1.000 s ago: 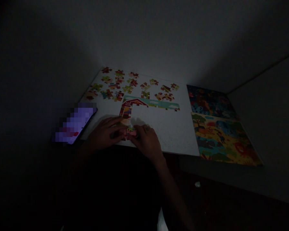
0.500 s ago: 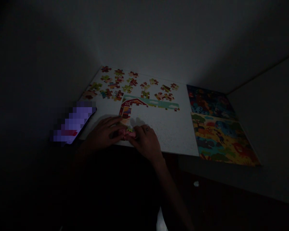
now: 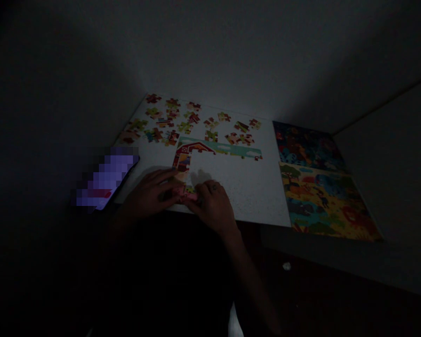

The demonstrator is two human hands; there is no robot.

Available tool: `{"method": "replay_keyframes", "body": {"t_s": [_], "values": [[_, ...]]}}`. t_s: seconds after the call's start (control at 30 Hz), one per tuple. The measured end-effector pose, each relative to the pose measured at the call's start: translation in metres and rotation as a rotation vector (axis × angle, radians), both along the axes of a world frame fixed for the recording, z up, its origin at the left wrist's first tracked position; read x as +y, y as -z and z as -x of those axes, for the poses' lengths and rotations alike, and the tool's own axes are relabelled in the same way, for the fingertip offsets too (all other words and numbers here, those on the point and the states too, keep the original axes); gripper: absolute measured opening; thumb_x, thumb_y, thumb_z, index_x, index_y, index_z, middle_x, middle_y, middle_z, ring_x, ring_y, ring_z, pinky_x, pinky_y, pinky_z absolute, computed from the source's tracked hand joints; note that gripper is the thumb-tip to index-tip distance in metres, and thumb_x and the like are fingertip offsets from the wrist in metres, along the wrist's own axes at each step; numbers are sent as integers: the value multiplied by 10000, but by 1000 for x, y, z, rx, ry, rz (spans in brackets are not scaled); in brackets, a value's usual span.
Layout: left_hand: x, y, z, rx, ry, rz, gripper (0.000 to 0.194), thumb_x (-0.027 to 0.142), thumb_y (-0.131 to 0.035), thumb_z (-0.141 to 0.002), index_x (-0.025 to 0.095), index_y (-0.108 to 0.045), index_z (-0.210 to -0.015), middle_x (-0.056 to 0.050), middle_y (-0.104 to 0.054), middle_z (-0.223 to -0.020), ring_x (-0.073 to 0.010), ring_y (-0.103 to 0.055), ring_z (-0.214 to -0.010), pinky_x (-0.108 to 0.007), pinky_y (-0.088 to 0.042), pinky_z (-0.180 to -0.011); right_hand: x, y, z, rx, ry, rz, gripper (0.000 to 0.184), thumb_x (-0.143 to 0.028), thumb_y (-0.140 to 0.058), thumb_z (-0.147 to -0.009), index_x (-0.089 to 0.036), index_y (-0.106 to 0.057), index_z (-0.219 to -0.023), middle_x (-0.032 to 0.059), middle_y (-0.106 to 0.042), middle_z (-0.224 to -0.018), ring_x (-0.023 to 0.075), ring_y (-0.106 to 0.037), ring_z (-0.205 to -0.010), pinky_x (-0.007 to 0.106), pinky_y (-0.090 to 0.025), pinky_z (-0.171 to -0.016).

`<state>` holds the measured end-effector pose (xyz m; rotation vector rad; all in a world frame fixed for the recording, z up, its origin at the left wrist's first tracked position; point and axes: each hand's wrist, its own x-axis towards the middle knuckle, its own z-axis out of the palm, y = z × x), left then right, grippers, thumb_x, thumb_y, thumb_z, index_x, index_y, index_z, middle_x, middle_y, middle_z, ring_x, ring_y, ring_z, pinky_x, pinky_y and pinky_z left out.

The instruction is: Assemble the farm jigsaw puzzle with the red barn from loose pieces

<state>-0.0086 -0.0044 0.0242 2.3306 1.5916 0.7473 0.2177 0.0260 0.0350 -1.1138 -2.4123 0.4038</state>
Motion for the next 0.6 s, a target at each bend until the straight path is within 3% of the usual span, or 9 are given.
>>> {"method": "replay_keyframes", "body": {"t_s": [0.23, 0.6], "values": [[0, -2, 0, 11, 5, 9, 314, 407, -617, -910, 257, -693, -1176, -77, -540, -1460, -285, -478, -1351, -510, -383, -1136, -1, -1, 0, -35, -23, -17, 445, -506, -620, -910, -232, -626, -1261, 129, -632, -1051, 292, -577, -1001, 455, -501, -861], [0, 0, -1, 14, 11, -14, 322, 411, -591, -925, 268, -678, -1200, -65, -572, -1427, -285, -498, -1326, -529, -404, -1111, 2, -1, 0, -79, -76, -29, 439, -461, -571, -949, -233, -635, -1319, 134, -629, -1047, 283, -560, -980, 458, -487, -848]]}}
